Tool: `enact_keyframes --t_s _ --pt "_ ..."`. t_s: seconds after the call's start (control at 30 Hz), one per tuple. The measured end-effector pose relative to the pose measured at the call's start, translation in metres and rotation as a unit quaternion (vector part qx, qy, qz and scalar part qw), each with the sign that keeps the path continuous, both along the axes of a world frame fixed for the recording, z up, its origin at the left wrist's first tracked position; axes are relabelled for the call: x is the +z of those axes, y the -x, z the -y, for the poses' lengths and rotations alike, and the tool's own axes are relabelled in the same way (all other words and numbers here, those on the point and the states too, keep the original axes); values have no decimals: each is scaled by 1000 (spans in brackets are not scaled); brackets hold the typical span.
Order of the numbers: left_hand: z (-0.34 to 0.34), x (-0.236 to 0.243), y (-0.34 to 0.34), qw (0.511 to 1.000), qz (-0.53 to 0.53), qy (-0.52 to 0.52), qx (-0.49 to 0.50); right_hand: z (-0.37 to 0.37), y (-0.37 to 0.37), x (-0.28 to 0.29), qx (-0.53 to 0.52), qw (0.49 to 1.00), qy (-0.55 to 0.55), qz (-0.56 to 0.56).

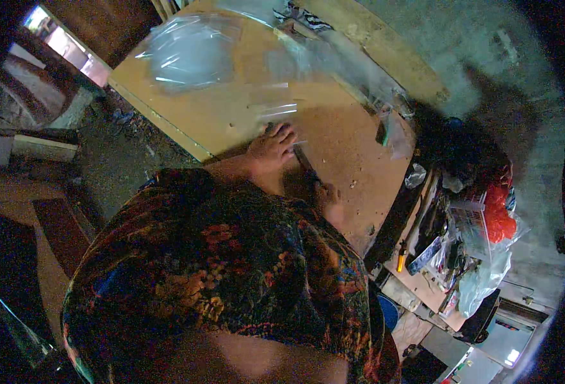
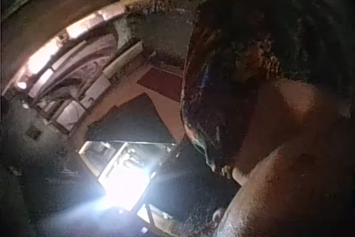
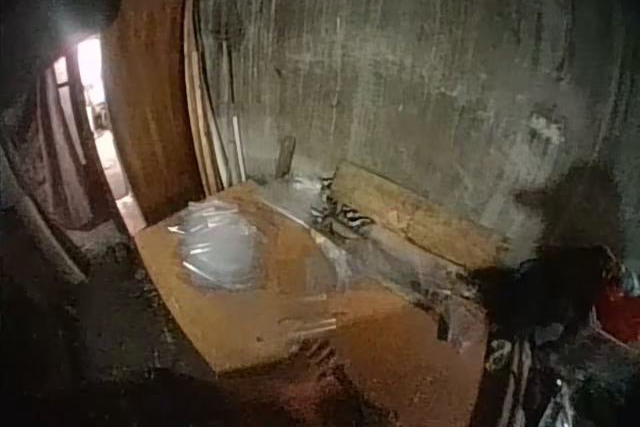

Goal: The person uses a blade to cut through clear plastic sheets and cardboard on a wooden surface, moving the material and repositioning the blade to make several cuts.

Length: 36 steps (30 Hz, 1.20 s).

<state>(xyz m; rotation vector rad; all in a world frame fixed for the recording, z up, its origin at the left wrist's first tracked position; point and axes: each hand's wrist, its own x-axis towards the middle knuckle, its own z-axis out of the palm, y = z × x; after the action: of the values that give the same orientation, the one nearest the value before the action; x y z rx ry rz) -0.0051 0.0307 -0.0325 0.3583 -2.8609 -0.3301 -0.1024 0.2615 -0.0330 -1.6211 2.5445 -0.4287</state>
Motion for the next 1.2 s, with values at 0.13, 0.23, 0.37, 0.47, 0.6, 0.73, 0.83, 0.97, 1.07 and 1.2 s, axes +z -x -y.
enact_keyframes --t_s 0.13,0.23,0.37,0.47,0.6,0.73,0.83,0.97,1.07,1.2 --pt "-1 0 2 998 43 35 9 13 7 11 47 994 31 -96" --pt "0 -2 1 998 41 34 19 23 13 6 46 995 50 -74" --pt "0 -9 2 999 15 34 27 41 18 12 19 998 -3 -59" --pt "2 -11 2 997 -15 74 23 51 19 11 24 997 29 -69" --pt "1 -19 3 996 -23 75 36 43 29 12 -23 998 -64 11" --pt "0 -18 2 998 -29 44 34 42 34 18 1 999 -34 -14" --pt "-4 -4 3 999 14 32 40 54 53 -2 60 998 28 -18" --pt "-2 -6 -1 998 -13 44 54 99 53 14 35 996 -1 -82" --pt "4 10 0 995 95 40 -2 127 72 12 20 996 -76 -41" --pt "11 4 11 997 78 -26 2 155 83 4 73 989 -37 -124"
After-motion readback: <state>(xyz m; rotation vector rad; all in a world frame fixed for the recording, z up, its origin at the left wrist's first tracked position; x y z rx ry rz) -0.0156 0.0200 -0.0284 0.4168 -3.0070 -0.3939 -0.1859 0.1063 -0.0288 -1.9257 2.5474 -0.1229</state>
